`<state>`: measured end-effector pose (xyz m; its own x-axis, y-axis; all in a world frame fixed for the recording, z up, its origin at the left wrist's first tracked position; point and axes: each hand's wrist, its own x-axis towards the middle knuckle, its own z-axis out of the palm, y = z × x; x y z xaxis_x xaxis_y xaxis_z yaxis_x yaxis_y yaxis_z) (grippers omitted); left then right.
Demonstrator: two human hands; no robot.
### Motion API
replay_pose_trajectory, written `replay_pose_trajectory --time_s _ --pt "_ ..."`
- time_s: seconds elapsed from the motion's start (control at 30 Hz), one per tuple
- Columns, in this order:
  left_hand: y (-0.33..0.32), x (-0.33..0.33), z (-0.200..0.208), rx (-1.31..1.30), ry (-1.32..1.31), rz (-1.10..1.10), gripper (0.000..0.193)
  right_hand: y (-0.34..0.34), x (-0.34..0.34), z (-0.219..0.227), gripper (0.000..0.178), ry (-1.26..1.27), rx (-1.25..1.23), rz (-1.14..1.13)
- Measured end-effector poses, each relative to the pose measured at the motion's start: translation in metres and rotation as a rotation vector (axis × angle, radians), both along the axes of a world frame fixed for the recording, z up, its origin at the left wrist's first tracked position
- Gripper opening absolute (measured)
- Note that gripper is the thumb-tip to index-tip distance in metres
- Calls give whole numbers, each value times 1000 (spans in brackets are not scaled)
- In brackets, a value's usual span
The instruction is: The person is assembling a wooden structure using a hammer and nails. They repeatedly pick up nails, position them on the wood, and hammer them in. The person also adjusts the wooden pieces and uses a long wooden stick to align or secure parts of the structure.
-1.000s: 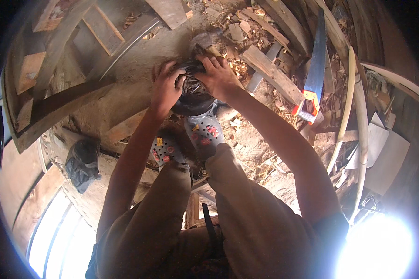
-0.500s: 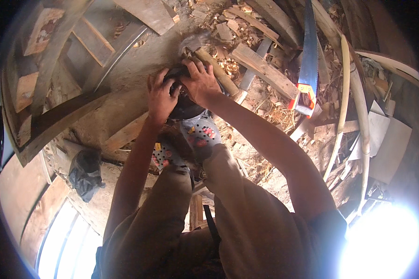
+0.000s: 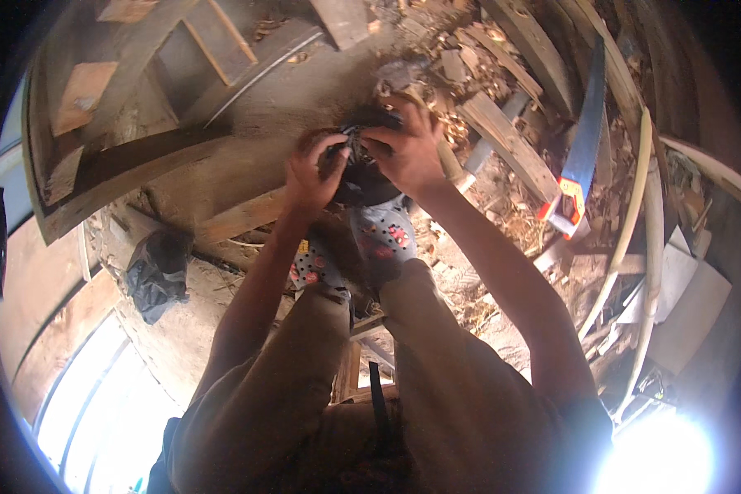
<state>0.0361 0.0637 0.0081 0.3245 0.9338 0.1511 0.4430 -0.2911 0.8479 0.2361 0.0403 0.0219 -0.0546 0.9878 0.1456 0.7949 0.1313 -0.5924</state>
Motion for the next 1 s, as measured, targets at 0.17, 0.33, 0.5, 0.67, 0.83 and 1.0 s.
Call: replay_pose_trajectory --time_s 0.17,0.33,0.5,0.67,0.83,1.0 --pt "-15 14 40 -191 -189 27 20 -14 -4 37 14 456 -81 -123" --pt "-30 16 52 -489 -306 24 23 -25 -13 54 12 897 -454 -255" --pt "-32 12 54 -690 -550 63 28 -25 -25 70 21 1293 -528 -233" --pt "-27 9 64 -835 -606 164 34 -17 -23 74 27 1088 -598 -284" --pt "-19 -12 66 -1003 -1026 199 33 0 10 80 35 1030 -612 -400" --pt "-18 -23 63 -953 -1095 143 28 -1 38 47 32 240 -145 -171"
